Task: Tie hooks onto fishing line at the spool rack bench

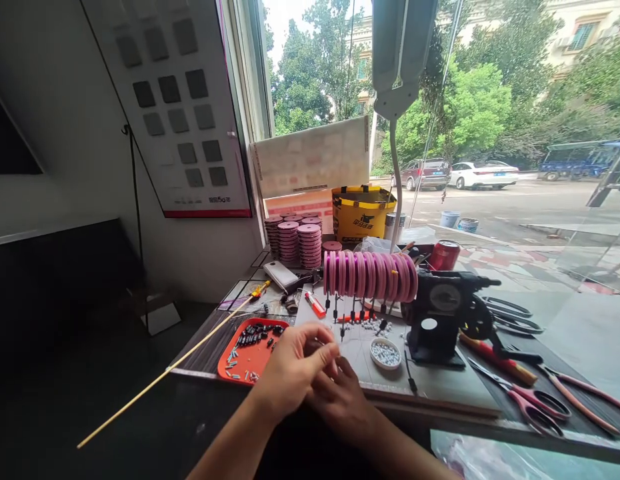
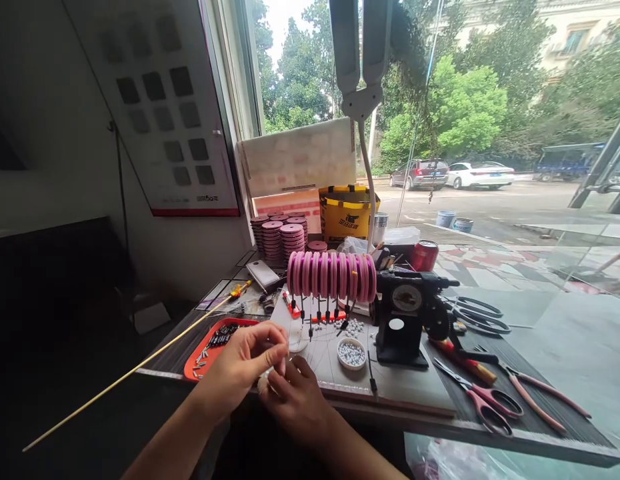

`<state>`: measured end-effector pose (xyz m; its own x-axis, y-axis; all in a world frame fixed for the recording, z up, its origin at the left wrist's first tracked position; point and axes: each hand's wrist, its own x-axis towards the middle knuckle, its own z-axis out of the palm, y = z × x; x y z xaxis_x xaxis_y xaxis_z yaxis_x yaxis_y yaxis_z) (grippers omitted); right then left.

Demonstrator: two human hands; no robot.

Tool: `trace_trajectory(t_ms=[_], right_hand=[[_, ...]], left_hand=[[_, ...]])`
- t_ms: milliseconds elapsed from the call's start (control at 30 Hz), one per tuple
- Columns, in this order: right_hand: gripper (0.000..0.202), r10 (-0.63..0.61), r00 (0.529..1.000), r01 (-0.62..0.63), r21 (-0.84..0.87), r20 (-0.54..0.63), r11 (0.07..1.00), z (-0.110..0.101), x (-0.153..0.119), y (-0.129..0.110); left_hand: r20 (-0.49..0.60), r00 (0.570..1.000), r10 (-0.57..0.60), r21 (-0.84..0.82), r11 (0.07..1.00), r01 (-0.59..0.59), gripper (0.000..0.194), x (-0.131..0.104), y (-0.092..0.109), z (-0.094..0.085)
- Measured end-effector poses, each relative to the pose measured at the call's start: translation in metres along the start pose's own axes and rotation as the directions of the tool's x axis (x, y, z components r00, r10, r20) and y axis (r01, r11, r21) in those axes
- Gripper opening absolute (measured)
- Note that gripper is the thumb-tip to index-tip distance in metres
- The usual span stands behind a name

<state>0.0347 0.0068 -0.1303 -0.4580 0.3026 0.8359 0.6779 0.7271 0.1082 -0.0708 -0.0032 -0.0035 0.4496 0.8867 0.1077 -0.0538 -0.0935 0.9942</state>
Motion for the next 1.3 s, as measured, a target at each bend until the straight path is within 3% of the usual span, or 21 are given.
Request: trace_trajectory(t_ms=[133, 200, 267, 333, 433, 467, 500, 600, 767, 933, 1167, 1300], right_hand=[[0.022, 0.201, 0.973, -0.182, 0.15, -0.116, 0.972, -0.028, 0.0, 0.014], [0.015, 0.37, 0.913, -0.332, 0.215, -0.172, 0.918, -0.045, 0.0, 0.017], [0.011, 0.528, 0.824, -0.472, 0.268, -0.204, 0.84, -0.065, -0.001, 0.016], [0.013, 0.716, 0.683, -0.606, 0.431, -0.148, 0.668, -0.084, -0.003, 0.012], [0.02, 0.902, 0.408, -0.632, 0.757, 0.143, 0.166, -0.106, -0.008, 0.002], [0.021, 0.908, 0.351, -0.593, 0.805, 0.229, 0.026, -0.11, -0.01, -0.001], [0.021, 0.906, 0.318, -0.56, 0.826, 0.28, -0.059, -0.113, -0.012, -0.005], [0.023, 0.902, 0.249, -0.499, 0.845, 0.353, -0.193, -0.113, -0.014, -0.014], [0.024, 0.886, 0.187, -0.438, 0.844, 0.424, -0.311, -0.107, -0.014, -0.022], [0.022, 0.864, 0.186, -0.374, 0.847, 0.468, -0.378, -0.107, -0.012, -0.024], [0.02, 0.866, 0.167, -0.349, 0.85, 0.472, -0.396, -0.104, -0.013, -0.025], [0.02, 0.867, 0.2, -0.383, 0.851, 0.457, -0.36, -0.101, -0.014, -0.028]], left_hand=[[-0.063, 0.997, -0.034, -0.09, 0.996, 0.028, 0.016, 0.012, -0.005, -0.014], [-0.083, 0.995, -0.063, -0.167, 0.985, 0.049, 0.017, 0.012, -0.012, -0.016], [-0.099, 0.989, -0.115, -0.286, 0.955, 0.082, 0.019, 0.008, -0.023, -0.013], [-0.086, 0.977, -0.193, -0.428, 0.893, 0.139, 0.023, 0.001, -0.037, -0.004], [-0.034, 0.947, -0.319, -0.621, 0.749, 0.23, 0.029, -0.014, -0.064, 0.015], [-0.02, 0.934, -0.357, -0.692, 0.679, 0.245, 0.026, -0.02, -0.073, 0.022], [0.024, 0.919, -0.395, -0.797, 0.547, 0.255, 0.022, -0.025, -0.081, 0.028], [0.126, 0.917, -0.379, -0.921, 0.299, 0.25, 0.017, -0.035, -0.098, 0.042], [0.16, 0.925, -0.345, -0.94, 0.233, 0.25, 0.016, -0.037, -0.103, 0.051], [0.135, 0.922, -0.364, -0.94, 0.247, 0.235, 0.017, -0.037, -0.1, 0.053], [0.136, 0.925, -0.355, -0.936, 0.261, 0.237, 0.016, -0.037, -0.102, 0.053], [0.157, 0.924, -0.347, -0.928, 0.27, 0.259, 0.015, -0.036, -0.1, 0.055]])
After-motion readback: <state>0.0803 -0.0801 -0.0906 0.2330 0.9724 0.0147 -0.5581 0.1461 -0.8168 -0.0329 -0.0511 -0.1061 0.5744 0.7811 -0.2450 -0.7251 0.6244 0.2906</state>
